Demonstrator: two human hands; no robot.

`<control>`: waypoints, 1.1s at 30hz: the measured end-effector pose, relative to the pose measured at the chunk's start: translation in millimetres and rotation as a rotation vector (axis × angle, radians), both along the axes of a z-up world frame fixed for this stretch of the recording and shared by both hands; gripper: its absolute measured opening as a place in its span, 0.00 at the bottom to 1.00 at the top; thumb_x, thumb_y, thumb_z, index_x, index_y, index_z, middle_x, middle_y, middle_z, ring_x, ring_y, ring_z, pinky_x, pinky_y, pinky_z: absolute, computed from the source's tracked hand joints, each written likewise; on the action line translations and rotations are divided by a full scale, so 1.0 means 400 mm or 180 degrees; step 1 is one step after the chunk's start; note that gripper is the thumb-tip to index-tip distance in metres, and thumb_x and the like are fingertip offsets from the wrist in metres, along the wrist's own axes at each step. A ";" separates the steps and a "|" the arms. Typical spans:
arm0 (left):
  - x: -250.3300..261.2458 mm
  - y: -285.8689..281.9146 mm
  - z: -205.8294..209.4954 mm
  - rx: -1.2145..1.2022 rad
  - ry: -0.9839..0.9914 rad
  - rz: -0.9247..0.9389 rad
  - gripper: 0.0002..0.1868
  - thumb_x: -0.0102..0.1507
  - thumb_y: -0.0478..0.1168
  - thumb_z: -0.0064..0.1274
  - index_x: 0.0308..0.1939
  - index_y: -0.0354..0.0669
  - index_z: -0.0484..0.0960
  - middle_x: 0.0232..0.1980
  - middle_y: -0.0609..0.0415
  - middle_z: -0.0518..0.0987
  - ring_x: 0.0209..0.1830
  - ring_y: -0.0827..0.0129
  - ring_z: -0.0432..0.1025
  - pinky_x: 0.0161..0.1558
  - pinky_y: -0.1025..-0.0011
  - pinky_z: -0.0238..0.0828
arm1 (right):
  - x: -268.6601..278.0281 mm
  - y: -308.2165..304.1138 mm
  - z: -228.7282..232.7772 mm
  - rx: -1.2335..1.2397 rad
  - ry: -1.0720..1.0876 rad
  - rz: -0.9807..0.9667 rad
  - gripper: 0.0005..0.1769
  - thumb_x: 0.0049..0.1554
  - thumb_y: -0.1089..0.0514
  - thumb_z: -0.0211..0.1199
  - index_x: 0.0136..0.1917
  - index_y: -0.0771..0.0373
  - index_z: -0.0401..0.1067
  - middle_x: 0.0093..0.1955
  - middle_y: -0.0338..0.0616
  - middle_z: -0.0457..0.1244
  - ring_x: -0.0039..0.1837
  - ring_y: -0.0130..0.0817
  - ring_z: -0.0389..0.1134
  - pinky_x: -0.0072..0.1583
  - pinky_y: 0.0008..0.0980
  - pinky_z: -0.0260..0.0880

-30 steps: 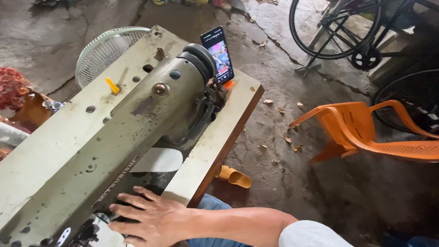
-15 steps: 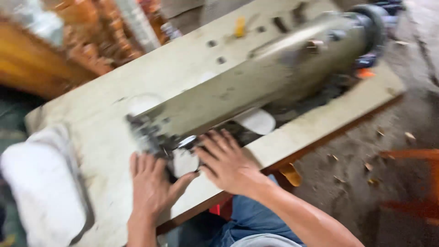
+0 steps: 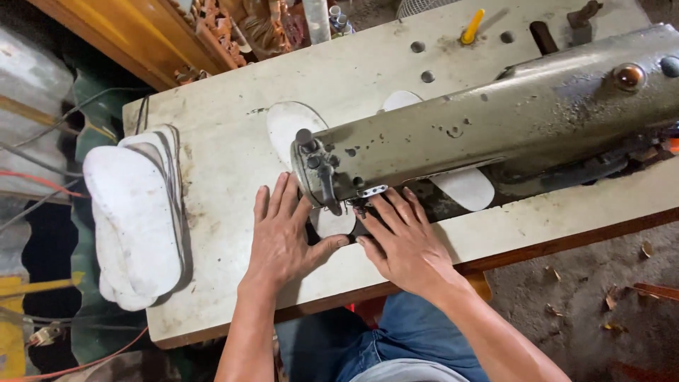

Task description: Using an industrial sewing machine to stitch the edges of shoe soles.

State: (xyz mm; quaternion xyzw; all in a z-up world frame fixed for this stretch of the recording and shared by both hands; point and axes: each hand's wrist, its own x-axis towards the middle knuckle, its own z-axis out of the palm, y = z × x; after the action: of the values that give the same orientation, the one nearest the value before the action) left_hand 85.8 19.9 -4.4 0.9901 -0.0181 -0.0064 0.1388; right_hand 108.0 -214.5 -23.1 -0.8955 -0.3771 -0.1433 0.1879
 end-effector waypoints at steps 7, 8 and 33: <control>0.016 0.011 0.003 0.0170 0.0078 -0.0036 0.56 0.52 0.88 0.42 0.70 0.54 0.72 0.81 0.46 0.59 0.84 0.57 0.46 0.80 0.48 0.30 | 0.000 0.000 0.007 -0.0001 0.0084 0.0045 0.23 0.65 0.44 0.52 0.67 0.57 0.71 0.70 0.55 0.60 0.77 0.56 0.55 0.76 0.58 0.47; 0.015 0.011 0.003 0.0158 0.0025 -0.0042 0.55 0.53 0.88 0.42 0.67 0.52 0.73 0.81 0.45 0.60 0.84 0.56 0.47 0.80 0.48 0.30 | 0.000 -0.001 0.008 -0.0019 0.0082 0.0043 0.23 0.65 0.44 0.52 0.67 0.57 0.71 0.70 0.55 0.60 0.77 0.56 0.55 0.77 0.58 0.47; -0.002 -0.006 -0.039 0.0134 -0.0560 0.0395 0.54 0.51 0.86 0.50 0.62 0.46 0.77 0.79 0.44 0.61 0.83 0.49 0.47 0.79 0.43 0.31 | 0.004 -0.015 -0.004 -0.0105 0.0360 0.0012 0.24 0.65 0.44 0.51 0.67 0.57 0.70 0.74 0.53 0.57 0.80 0.52 0.51 0.78 0.56 0.43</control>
State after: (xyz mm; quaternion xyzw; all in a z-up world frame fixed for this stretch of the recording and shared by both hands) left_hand 84.9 17.4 -19.9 0.9888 0.0313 0.0887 0.1160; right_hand 109.6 -220.7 -24.9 -0.9044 -0.3699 -0.0858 0.1944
